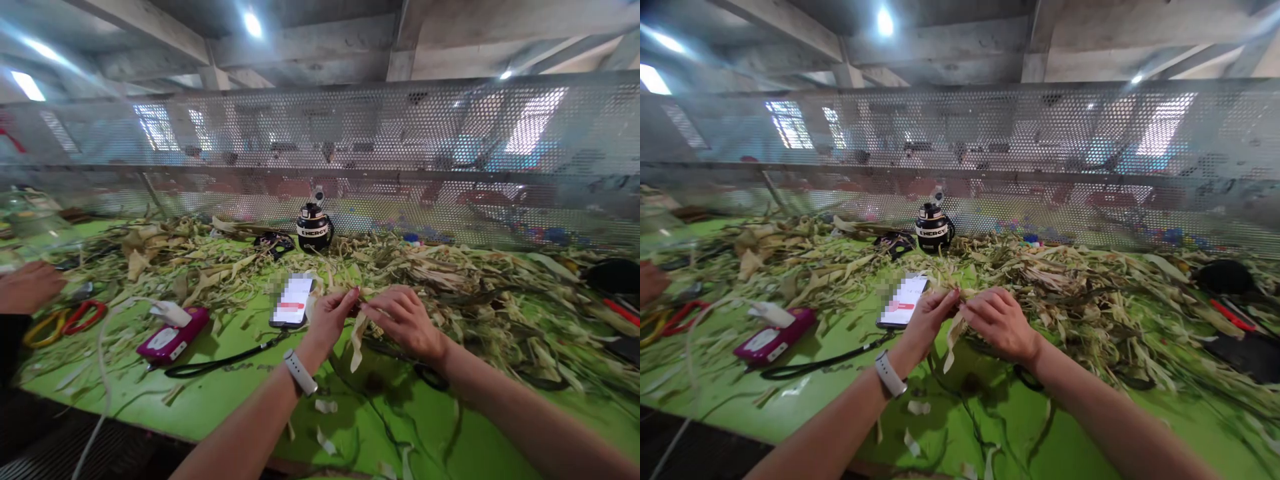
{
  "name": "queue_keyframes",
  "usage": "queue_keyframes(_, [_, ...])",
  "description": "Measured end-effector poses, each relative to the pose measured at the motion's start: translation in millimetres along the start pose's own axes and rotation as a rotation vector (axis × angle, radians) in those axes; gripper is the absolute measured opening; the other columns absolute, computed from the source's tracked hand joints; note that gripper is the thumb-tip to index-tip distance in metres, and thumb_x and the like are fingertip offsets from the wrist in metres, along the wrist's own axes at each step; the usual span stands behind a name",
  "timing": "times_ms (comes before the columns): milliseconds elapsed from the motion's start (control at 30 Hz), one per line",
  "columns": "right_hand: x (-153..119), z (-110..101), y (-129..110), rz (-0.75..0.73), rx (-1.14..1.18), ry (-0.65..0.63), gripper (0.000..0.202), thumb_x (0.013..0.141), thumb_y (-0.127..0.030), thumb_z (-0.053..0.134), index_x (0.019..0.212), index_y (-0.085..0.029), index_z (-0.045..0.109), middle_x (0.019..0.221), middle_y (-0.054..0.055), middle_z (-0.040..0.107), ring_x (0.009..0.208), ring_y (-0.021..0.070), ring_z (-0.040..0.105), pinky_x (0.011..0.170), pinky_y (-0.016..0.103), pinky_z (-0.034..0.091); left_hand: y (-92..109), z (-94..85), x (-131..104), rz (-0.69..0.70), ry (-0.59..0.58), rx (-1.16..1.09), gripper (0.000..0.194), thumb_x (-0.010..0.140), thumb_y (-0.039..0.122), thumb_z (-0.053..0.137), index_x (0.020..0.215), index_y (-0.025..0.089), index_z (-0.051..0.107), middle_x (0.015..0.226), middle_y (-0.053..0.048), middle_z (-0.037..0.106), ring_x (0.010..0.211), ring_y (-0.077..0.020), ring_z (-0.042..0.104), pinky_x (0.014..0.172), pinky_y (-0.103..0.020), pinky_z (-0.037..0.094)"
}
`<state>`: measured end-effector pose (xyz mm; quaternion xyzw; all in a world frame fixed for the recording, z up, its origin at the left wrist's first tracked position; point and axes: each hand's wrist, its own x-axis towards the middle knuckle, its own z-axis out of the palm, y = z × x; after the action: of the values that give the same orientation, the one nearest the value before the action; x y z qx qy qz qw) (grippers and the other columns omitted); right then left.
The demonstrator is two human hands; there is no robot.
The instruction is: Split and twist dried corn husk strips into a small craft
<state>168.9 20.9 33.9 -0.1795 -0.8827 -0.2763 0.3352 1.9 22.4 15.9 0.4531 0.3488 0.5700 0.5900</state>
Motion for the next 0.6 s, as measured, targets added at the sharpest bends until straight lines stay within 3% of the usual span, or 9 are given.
queue_keyframes(233, [1, -1, -1, -0.016, -0.001, 0.008, 0.025, 0.091, -0.017, 0.039, 0.101, -0.019, 0.061, 0.092, 0.004, 0.068, 0.09, 0.0164, 0.055, 0.085, 0.034, 0.04, -2, 1.8, 0, -0.021, -0.006, -0.075, 0.027, 0.06, 0.035, 0.075, 0.073, 0.012, 0.07, 0.069, -0.003, 0.066, 0.066, -0.0107, 0.054, 0.064, -0.022, 0.041])
queue_keyframes(433, [1, 4, 0, -0.034, 0.04, -0.015, 0.023, 0.091, -0.016, 0.04, 0.1, -0.017, 0.061, 0.093, 0.005, 0.068, 0.09, 0.0167, 0.055, 0.086, 0.033, 0.04, -9, 2.4, -1, 0.005, 0.077, -0.063, 0.024, 0.059, 0.034, 0.076, 0.07, 0.013, 0.07, 0.069, -0.002, 0.066, 0.066, -0.0112, 0.054, 0.064, -0.023, 0.041])
queue_keyframes(600, [-1, 10, -5, 0.035, 0.014, 0.013, 0.019, 0.089, -0.014, 0.041, 0.097, -0.015, 0.058, 0.087, 0.006, 0.066, 0.085, 0.0178, 0.052, 0.082, 0.034, 0.04, -10, 9.2, -6, 0.018, 0.062, -0.152, 0.025, 0.054, 0.034, 0.079, 0.068, 0.015, 0.07, 0.071, -0.002, 0.067, 0.068, -0.0123, 0.056, 0.067, -0.024, 0.044])
